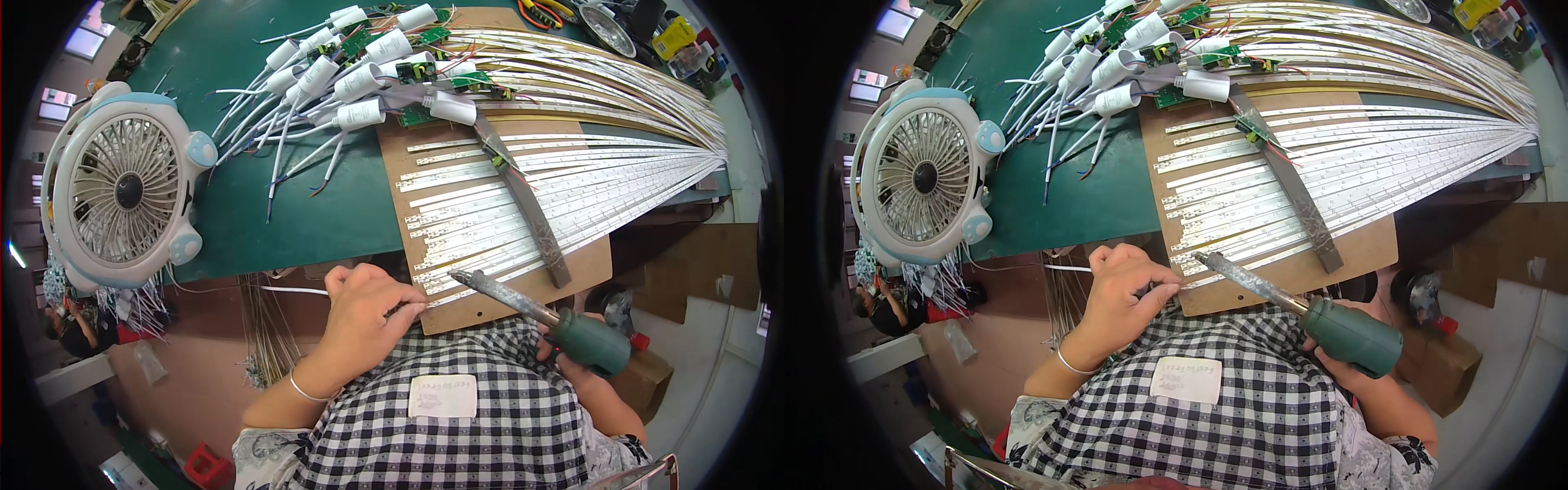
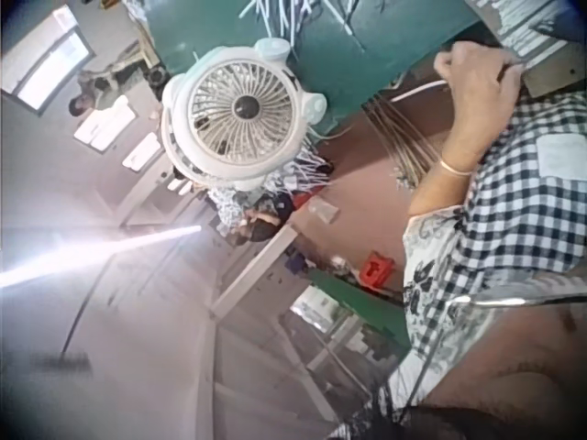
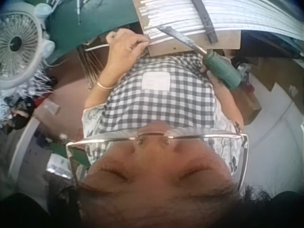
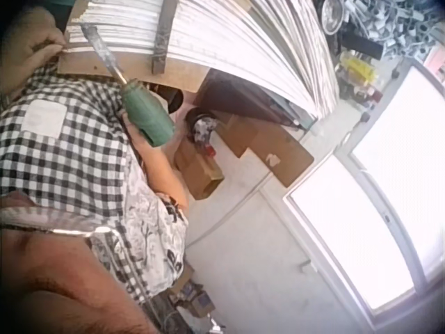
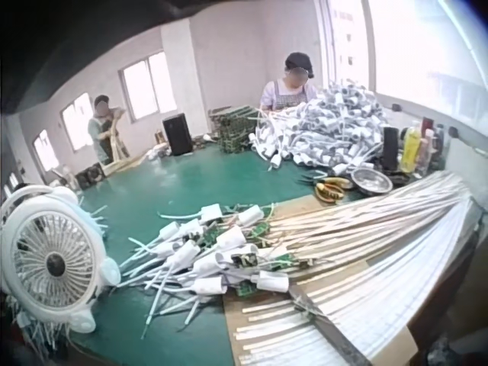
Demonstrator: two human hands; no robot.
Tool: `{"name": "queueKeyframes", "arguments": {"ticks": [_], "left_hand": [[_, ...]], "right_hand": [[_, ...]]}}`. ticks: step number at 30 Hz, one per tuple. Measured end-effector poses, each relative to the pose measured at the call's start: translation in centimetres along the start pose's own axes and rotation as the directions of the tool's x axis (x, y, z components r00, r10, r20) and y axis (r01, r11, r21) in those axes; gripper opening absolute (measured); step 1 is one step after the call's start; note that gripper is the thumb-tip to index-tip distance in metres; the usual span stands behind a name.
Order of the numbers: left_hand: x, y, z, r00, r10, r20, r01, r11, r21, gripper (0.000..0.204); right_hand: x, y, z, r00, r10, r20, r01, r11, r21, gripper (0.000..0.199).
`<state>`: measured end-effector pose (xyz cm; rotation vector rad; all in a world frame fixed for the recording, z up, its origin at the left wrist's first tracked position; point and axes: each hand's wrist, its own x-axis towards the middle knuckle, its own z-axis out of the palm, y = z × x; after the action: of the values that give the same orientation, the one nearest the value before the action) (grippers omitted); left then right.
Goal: The person aligns LED strips on a cardboard board by hand, positions wired power components beside them, and solders the component wires to the LED strips using a soldering tool.
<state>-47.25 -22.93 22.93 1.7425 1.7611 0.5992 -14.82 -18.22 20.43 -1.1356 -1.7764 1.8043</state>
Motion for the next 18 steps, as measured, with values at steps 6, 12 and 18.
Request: {"name": "queueKeyframes", "arguments": {"ticks": [6, 12, 18], "left_hand": [[0.3, 0.0, 0.2, 0.995, -0.075, -0.069, 0.075, 0.997, -0.005, 0.007], [0.4, -1.1, 0.5, 0.988, -0.15, 0.02, 0.151, 0.986, -0.075, 0.008], [0.7, -1.3, 0.9, 0.98, -0.197, 0.015, 0.196, 0.966, -0.168, 0.007]], "right_hand": [[-0.7, 1.1, 0.2, 0.999, -0.029, -0.035, 0.03, 0.999, 0.045, 0.042], [-0.4, 1.4, -0.1, 0.996, -0.08, 0.046, 0.082, 0.995, -0.051, 0.042], [-0.3, 2.1, 0.0, 0.998, -0.066, 0.013, 0.065, 0.998, 0.016, 0.041]]}}
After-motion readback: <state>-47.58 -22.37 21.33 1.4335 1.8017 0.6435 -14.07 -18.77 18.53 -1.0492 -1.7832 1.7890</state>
